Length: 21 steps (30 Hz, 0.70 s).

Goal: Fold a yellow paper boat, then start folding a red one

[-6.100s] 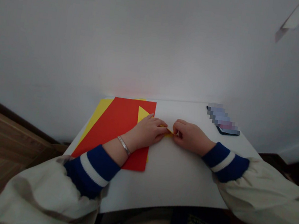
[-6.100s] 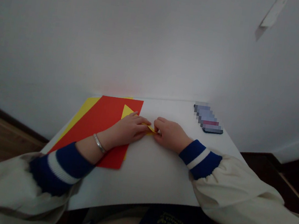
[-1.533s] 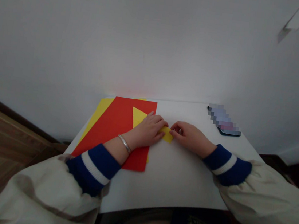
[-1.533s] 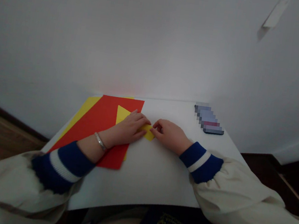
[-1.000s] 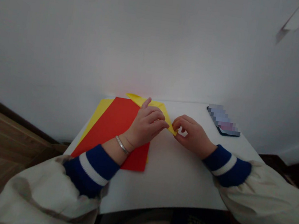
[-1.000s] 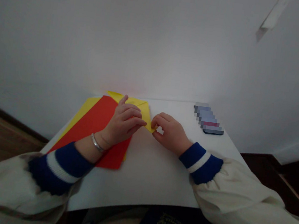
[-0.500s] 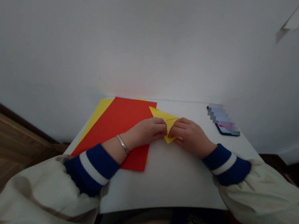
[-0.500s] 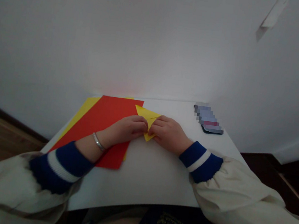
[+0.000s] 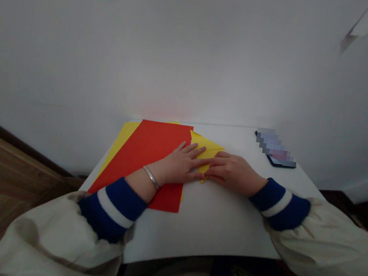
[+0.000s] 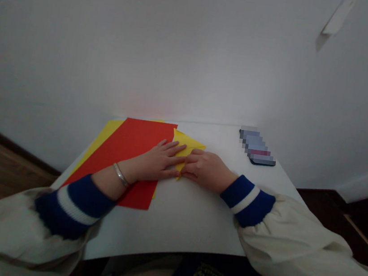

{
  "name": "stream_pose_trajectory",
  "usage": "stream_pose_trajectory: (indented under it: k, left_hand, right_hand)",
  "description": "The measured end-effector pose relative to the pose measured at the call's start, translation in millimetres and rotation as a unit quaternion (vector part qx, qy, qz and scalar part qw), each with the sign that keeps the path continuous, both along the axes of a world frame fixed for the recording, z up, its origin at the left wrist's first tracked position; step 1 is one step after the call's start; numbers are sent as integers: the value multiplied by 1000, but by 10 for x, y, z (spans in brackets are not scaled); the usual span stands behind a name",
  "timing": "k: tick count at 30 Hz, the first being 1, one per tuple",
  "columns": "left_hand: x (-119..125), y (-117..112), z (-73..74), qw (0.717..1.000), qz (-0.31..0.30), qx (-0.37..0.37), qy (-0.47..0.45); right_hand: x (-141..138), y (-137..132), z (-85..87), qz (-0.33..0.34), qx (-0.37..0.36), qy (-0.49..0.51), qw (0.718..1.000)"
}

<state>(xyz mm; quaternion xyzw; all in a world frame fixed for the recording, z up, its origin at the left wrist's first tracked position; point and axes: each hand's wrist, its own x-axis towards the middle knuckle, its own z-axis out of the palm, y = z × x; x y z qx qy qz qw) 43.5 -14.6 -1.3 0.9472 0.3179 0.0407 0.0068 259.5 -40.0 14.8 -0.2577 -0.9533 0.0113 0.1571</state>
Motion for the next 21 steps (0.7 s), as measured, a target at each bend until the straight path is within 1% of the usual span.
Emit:
stream_pose_trajectory:
  k: [3,6,10,13,16,21]
  left_hand:
    - [-3,1,14,1000,-6,-19,-8]
    - [0,-1,40,999,-16,-51,-2]
    - [-6,-16,63,998,3,-53,21]
    - [-23,-16,60,999,13,-38,27]
    - [-32,-4,51,999,8,-29,22]
    - [-20,-2,60,999,7,-39,25]
  right_hand:
    - [-13,-2,7,11,-19,10,1000]
    - [-24,-2,-1,23,-58,33,997]
    - [-25,10,-18,7,-110,47,993]
    - [-20,30,-27,4,-120,47,992]
    - [-16,48,-34,-2,-124,49,991]
    - [-23,58,-49,-1,-131,59,990]
